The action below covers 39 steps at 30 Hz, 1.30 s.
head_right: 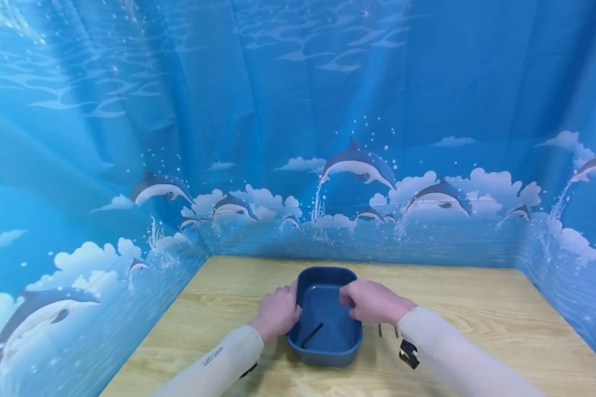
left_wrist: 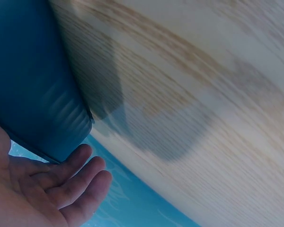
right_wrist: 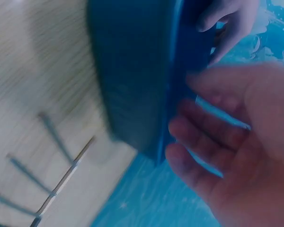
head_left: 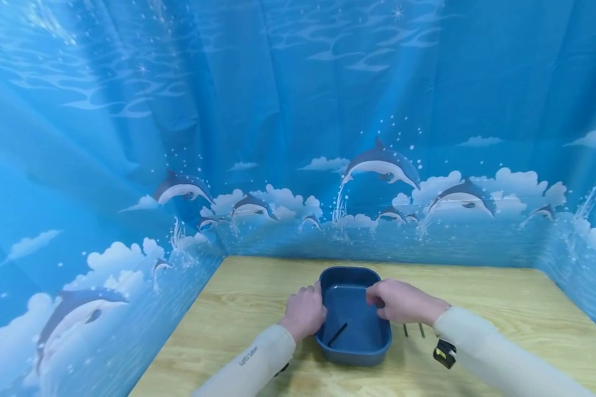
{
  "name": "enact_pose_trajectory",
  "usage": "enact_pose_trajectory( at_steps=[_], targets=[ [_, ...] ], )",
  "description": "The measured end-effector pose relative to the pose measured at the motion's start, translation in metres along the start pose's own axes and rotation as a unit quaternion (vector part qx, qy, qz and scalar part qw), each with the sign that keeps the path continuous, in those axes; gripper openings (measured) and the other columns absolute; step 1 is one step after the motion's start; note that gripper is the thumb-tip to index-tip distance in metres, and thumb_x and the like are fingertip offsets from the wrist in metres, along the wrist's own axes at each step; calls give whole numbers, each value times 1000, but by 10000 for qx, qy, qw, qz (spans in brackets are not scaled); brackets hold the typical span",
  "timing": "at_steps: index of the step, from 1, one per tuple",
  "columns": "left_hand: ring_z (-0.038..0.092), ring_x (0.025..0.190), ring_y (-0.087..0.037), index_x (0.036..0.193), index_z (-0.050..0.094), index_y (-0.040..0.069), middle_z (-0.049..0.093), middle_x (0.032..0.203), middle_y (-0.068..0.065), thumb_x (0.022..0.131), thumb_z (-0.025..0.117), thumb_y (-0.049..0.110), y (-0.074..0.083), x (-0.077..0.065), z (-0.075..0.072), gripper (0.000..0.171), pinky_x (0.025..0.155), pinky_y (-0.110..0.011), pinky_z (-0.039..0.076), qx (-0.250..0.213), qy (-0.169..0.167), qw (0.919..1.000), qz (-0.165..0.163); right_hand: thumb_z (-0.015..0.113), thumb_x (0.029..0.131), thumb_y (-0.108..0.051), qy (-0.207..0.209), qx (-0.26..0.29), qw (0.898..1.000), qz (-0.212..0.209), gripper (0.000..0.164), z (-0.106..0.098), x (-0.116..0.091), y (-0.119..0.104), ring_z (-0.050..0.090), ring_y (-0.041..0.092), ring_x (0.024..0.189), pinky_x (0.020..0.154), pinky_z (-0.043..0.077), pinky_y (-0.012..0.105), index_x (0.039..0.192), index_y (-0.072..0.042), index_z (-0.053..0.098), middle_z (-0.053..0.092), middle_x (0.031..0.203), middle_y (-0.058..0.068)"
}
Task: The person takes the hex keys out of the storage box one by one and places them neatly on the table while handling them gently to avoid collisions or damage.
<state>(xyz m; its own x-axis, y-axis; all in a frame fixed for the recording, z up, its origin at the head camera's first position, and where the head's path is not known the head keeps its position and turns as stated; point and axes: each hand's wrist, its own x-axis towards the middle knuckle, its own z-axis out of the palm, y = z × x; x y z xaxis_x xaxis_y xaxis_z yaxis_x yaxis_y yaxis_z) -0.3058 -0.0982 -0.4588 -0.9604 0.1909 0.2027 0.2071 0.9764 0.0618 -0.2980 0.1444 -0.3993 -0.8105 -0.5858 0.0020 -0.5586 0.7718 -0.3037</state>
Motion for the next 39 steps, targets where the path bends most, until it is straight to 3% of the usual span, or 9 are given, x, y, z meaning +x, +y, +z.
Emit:
enact_pose_trajectory(
  at_steps=[6,14,27,39],
  targets=[
    [65,105,-27,147,47,2,68,119,-13,96,60,27,-2,-3,1,58,82,-46,57,-80,-191,9997,-147,70,89,-8,-615,225,9950,-749,19,7,20,-16,59,0,79,69,52,26,102,-23,72,68,92,-9],
    [66,100,-27,143,50,2,69,112,-13,94,61,25,-4,-2,1,56,76,-45,57,-65,5,10000,-37,66,91,-1,-1029,6,9891,-1050,26,16,38,-29,60,-1,79,71,53,24,106,-20,76,71,91,-8],
    [67,96,-27,142,52,2,69,105,-12,93,62,27,-2,1,0,56,71,-45,57,73,116,9998,116,76,89,-13,-1383,-633,9852,-793,11,31,65,-40,59,1,70,67,52,23,95,-22,76,68,82,-11],
    [67,97,-27,141,52,0,69,107,-13,91,63,27,-3,2,2,58,72,-45,57,54,154,9998,82,81,82,-13,-1637,-1152,9783,-536,12,35,76,-41,55,4,62,62,48,23,81,-20,72,62,72,-14]
  ],
)
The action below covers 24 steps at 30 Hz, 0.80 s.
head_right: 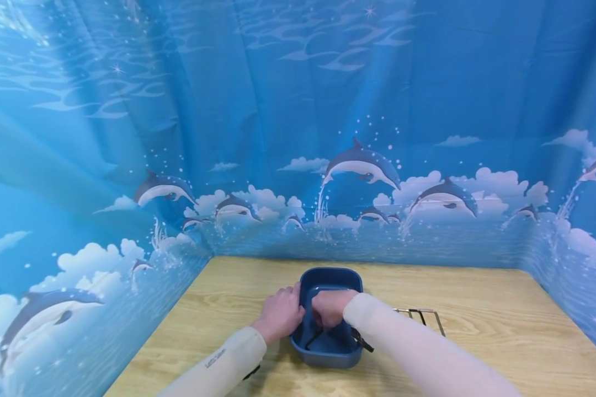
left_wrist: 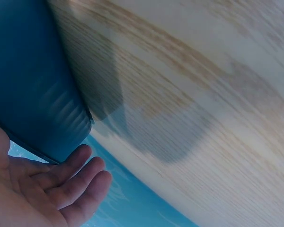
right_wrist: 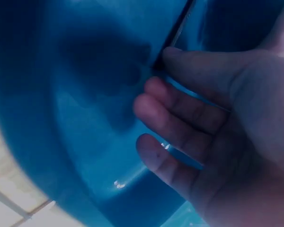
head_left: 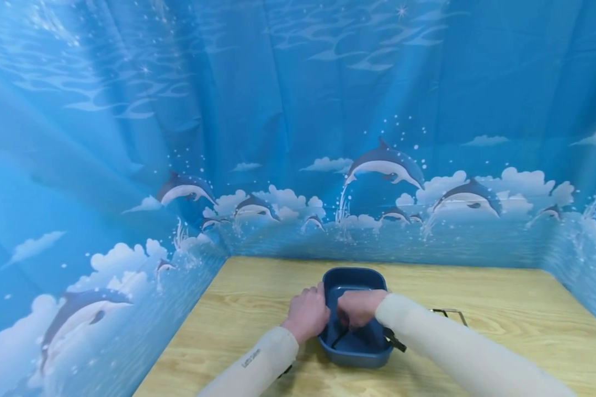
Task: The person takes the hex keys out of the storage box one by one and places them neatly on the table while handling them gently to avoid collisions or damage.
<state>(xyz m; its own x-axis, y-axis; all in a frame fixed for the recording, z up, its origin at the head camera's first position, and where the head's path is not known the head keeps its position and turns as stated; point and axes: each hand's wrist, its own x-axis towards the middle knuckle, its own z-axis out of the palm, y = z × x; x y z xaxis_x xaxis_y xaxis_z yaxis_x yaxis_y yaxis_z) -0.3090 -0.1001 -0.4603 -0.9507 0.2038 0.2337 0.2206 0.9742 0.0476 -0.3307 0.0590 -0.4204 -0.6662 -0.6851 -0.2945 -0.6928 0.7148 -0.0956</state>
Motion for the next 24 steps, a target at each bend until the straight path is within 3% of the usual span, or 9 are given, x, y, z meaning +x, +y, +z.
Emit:
enact_pose_trajectory(
  at_steps=[7,11,14,20,24],
  targets=[
    [67,99,-26,142,52,0,69,110,-13,91,64,27,0,0,0,59,74,-45,57,-24,-32,10000,-17,79,83,-11,-222,-15,9997,78,14,-7,7,4,56,7,64,61,50,26,79,-23,73,64,74,-12],
    [67,97,-27,140,53,-1,70,107,-13,90,63,26,-1,0,0,58,72,-45,57,13,45,10000,16,76,86,-14,-225,-177,9992,-281,16,0,22,16,55,7,62,59,48,27,78,-26,70,63,73,-11],
    [67,97,-27,140,53,0,70,106,-12,89,64,27,-1,0,0,58,72,-45,57,63,67,10000,29,76,86,-14,-259,-219,9990,-304,17,0,26,13,54,7,62,60,48,27,76,-26,70,62,72,-12],
    [67,98,-27,142,52,0,70,109,-13,90,64,29,0,0,1,61,72,-45,57,114,-2,9999,30,81,82,-10,-566,59,9978,334,18,-8,20,-3,59,9,62,62,51,27,72,-21,71,65,69,-9],
    [67,97,-26,141,52,0,70,109,-13,90,65,30,1,0,1,61,71,-45,57,155,4,9999,-9,81,82,-12,-681,134,9972,291,18,4,30,9,61,10,60,60,52,29,72,-22,71,66,69,-8]
  ],
)
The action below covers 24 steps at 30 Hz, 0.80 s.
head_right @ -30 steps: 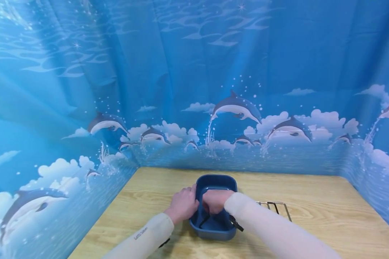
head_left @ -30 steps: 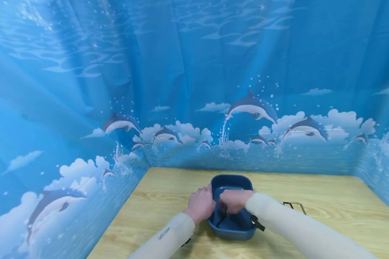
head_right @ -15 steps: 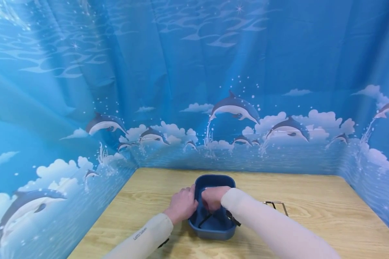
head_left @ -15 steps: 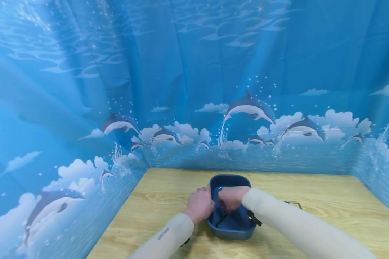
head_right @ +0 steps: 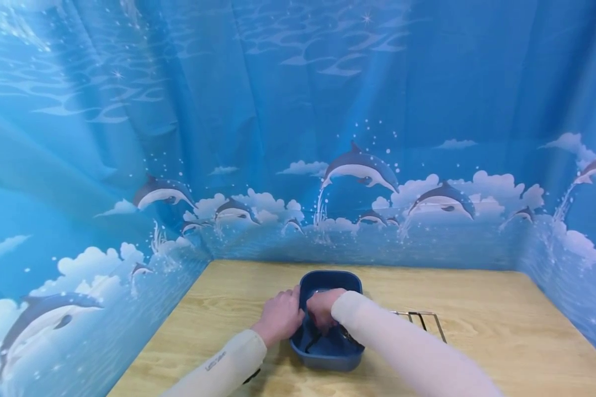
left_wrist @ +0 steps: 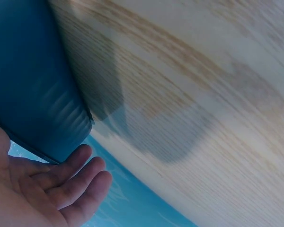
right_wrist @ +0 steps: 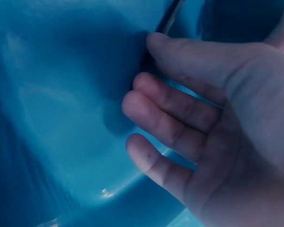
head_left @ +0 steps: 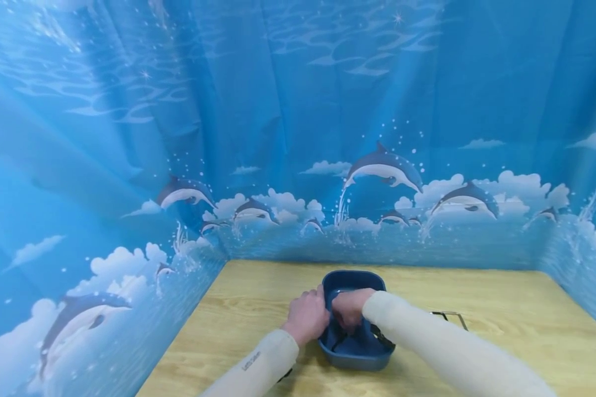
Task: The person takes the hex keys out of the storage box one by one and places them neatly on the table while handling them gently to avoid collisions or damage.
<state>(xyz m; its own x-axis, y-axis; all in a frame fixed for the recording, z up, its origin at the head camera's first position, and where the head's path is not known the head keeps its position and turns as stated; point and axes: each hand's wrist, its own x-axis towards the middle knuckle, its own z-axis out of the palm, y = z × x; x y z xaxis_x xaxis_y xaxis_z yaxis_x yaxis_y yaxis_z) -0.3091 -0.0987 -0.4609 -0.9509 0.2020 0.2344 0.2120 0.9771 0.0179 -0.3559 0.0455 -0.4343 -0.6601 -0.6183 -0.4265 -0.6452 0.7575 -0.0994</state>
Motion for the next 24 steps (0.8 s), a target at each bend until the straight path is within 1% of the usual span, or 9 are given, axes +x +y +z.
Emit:
enact_pose_trajectory(
  at_steps=[5,6,9,10,11,14,16,20,24],
  targets=[
    [67,95,-27,140,54,1,70,106,-13,90,66,30,0,-2,0,59,71,-45,57,-21,54,10000,16,80,84,-15,-67,-7,10000,-41,18,8,7,4,60,10,59,58,52,28,73,-22,68,65,70,-7],
    [67,95,-27,140,54,1,70,106,-13,90,65,30,0,-2,1,59,71,-45,57,-31,63,10000,16,80,85,-15,-134,1,9999,50,19,3,0,-2,60,11,58,58,51,28,72,-21,67,65,68,-6],
    [67,95,-27,139,54,0,70,106,-13,90,65,29,0,-1,1,58,72,-45,57,-56,130,9999,9,77,87,-17,-218,-212,9994,160,21,-1,-5,-3,57,12,54,54,46,28,71,-19,64,62,64,-3],
    [67,95,-27,139,55,0,70,106,-13,90,65,29,0,-1,1,57,71,-45,57,-72,156,9999,11,77,87,-17,-206,-279,9991,225,22,-2,-8,-3,55,12,53,53,44,27,70,-19,63,60,62,-3],
    [67,94,-26,139,55,0,70,106,-13,90,64,28,0,0,1,57,71,-45,57,-73,159,9998,11,77,87,-17,-261,-251,9985,419,23,-7,-14,-8,54,13,52,53,43,27,69,-17,62,60,61,-1],
    [67,94,-26,139,54,1,70,107,-12,91,64,28,0,2,0,57,72,-44,57,-87,116,9999,-14,78,86,-17,-225,-249,9968,725,24,-10,-21,-5,50,12,50,52,40,26,69,-16,61,58,59,-1],
    [67,96,-26,141,53,1,70,109,-12,92,63,28,1,3,0,57,73,-44,57,-90,42,9999,-41,80,84,-16,-175,-207,9955,909,24,-11,-23,-2,50,12,50,51,40,26,68,-15,63,59,59,-1],
    [66,100,-25,144,50,2,69,116,-12,94,62,30,1,3,-1,59,77,-44,57,-62,-107,9999,-94,82,82,-16,-352,-60,9923,1186,19,-11,-19,5,56,13,53,54,46,27,71,-15,67,64,61,1],
    [66,101,-25,144,51,1,69,115,-12,94,61,30,0,0,0,58,77,-44,58,-52,-89,9999,-72,81,84,-19,-448,37,9914,1226,18,-13,-15,2,59,14,57,58,49,28,73,-16,67,67,65,1]
  ],
)
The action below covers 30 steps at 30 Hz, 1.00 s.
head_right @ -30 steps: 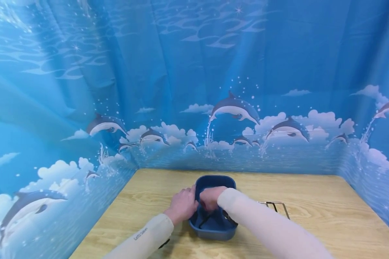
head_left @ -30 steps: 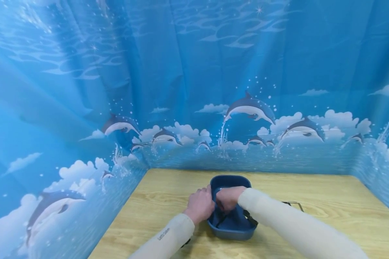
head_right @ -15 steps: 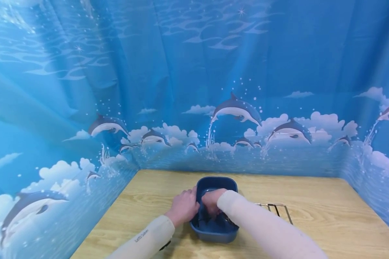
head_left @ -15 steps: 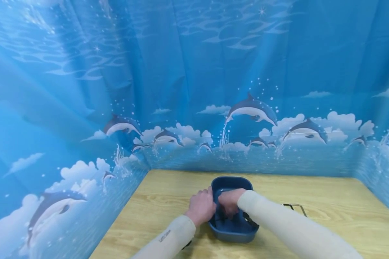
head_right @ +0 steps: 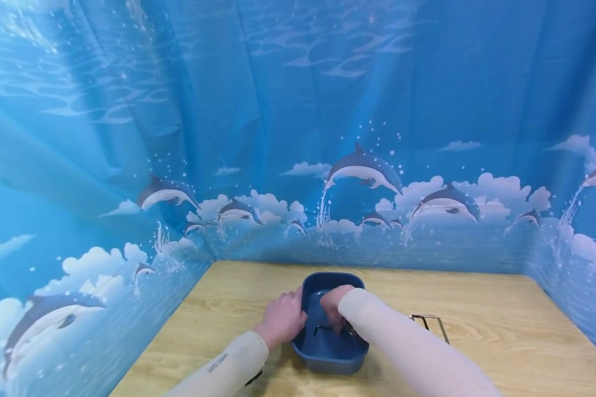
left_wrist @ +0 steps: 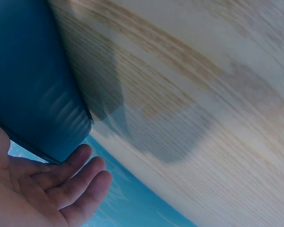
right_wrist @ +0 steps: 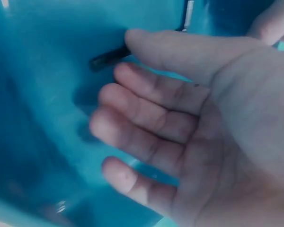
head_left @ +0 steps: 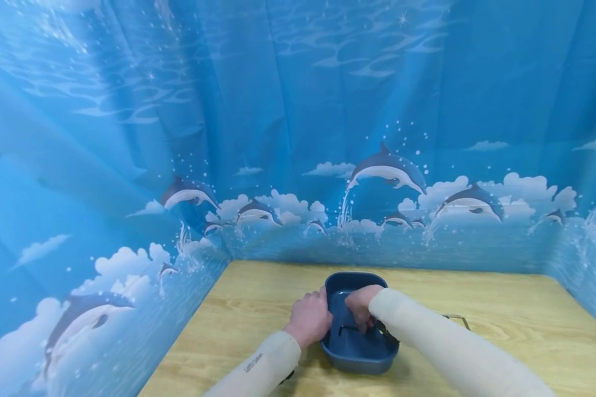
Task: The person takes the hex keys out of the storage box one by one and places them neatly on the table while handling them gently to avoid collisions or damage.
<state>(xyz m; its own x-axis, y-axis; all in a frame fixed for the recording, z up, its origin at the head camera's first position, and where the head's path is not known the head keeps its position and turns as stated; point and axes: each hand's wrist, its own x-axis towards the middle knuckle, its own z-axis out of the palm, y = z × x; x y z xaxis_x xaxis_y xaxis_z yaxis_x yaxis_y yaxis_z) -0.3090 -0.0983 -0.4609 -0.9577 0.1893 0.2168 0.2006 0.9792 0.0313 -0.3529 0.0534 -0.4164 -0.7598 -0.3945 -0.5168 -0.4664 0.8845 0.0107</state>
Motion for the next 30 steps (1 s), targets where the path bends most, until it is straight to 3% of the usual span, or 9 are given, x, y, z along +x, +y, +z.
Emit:
enact_pose_trajectory(
  at_steps=[9,17,24,30],
  targets=[
    [67,93,-26,138,56,-1,70,105,-12,90,65,29,-2,-4,3,57,70,-44,57,57,345,9993,138,74,85,-7,488,222,9960,-716,22,-2,4,-18,52,12,48,49,42,25,65,-13,65,59,56,-1],
    [67,92,-25,138,55,0,70,104,-12,90,65,29,-1,-4,2,57,68,-43,57,81,308,9994,146,79,85,-9,503,312,9968,-542,21,3,13,-22,61,12,50,50,48,24,68,-14,67,65,59,1],
    [67,87,-25,129,60,-1,70,96,-11,86,67,30,-2,-5,3,53,64,-42,55,126,683,9972,286,76,84,-7,419,176,9976,-527,22,3,11,-22,60,12,47,48,47,24,65,-12,66,65,56,1],
    [67,89,-25,134,58,-1,69,100,-12,89,67,30,0,-8,2,55,66,-43,56,129,397,9989,226,74,83,-5,348,345,9973,-547,19,7,7,-17,57,11,48,47,45,24,68,-14,66,66,59,1]
  ],
)
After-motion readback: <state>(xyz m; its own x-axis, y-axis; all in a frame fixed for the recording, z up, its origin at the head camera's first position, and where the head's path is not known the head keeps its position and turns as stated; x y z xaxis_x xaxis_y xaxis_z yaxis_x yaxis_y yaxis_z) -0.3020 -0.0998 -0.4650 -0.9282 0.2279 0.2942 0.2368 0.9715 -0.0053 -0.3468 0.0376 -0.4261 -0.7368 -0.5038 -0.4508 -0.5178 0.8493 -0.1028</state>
